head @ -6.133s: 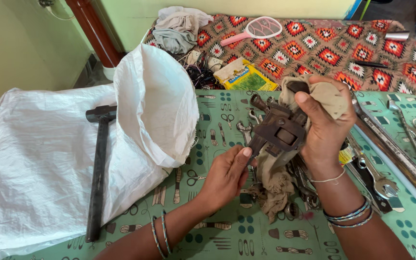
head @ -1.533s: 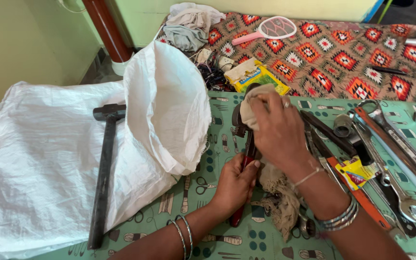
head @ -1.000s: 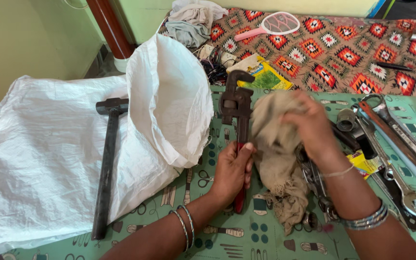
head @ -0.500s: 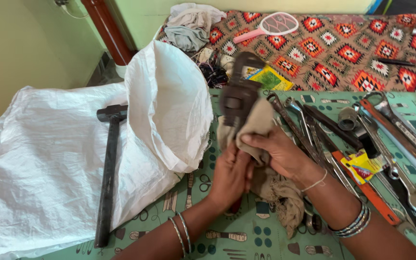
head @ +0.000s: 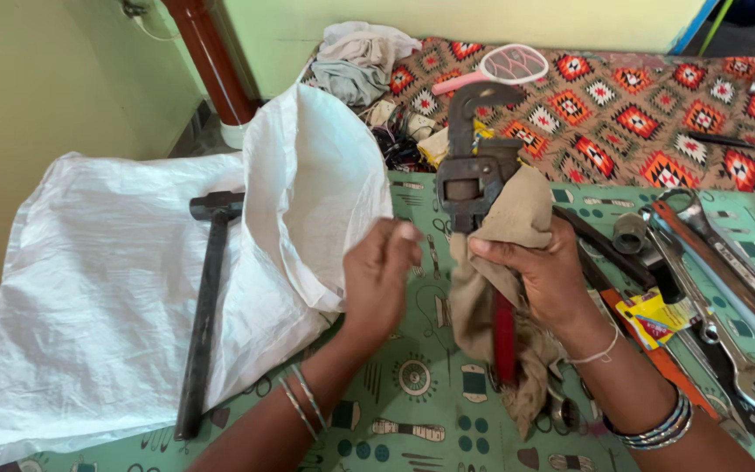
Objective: The person unpacks various tools from a white cloth bag onto a table. They remove wrenches, pliers, a hammer, and a pipe wrench, placing them on the table. The person then uses a cloth to wipe the hammer and the pipe wrench before setting them down.
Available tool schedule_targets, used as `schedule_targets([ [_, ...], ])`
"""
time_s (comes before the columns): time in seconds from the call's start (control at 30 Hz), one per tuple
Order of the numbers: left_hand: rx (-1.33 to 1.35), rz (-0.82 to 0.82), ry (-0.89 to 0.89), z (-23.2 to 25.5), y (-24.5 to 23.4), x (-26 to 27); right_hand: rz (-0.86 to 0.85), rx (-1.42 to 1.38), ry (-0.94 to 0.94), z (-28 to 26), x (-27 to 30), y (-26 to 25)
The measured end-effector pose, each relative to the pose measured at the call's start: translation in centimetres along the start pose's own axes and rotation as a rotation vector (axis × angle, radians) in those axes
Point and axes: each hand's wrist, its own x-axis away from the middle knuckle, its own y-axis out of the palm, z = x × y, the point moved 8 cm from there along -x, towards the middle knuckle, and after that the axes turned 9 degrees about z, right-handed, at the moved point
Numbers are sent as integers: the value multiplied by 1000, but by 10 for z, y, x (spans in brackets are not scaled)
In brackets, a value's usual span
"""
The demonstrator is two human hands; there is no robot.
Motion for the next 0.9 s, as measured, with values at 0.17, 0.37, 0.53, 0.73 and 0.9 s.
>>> schedule_targets([
  [0.17, 540, -43, -268, 2, 7, -15, -70, 15, 162, 27, 5, 13],
  [0.37, 750, 70, -390, 11, 1, -7, -164, -104, 317, 53, 36, 54],
  [0.53, 655, 44, -226, 46, -4, -9, -172, -83, 385, 43, 36, 57],
  [0.73, 623, 194, -54, 63, -50, -40, -384, 81, 441, 59, 47, 63],
  [0.9, 700, 295, -10, 63, -85, -59, -514, 225, 488, 63, 47, 67],
])
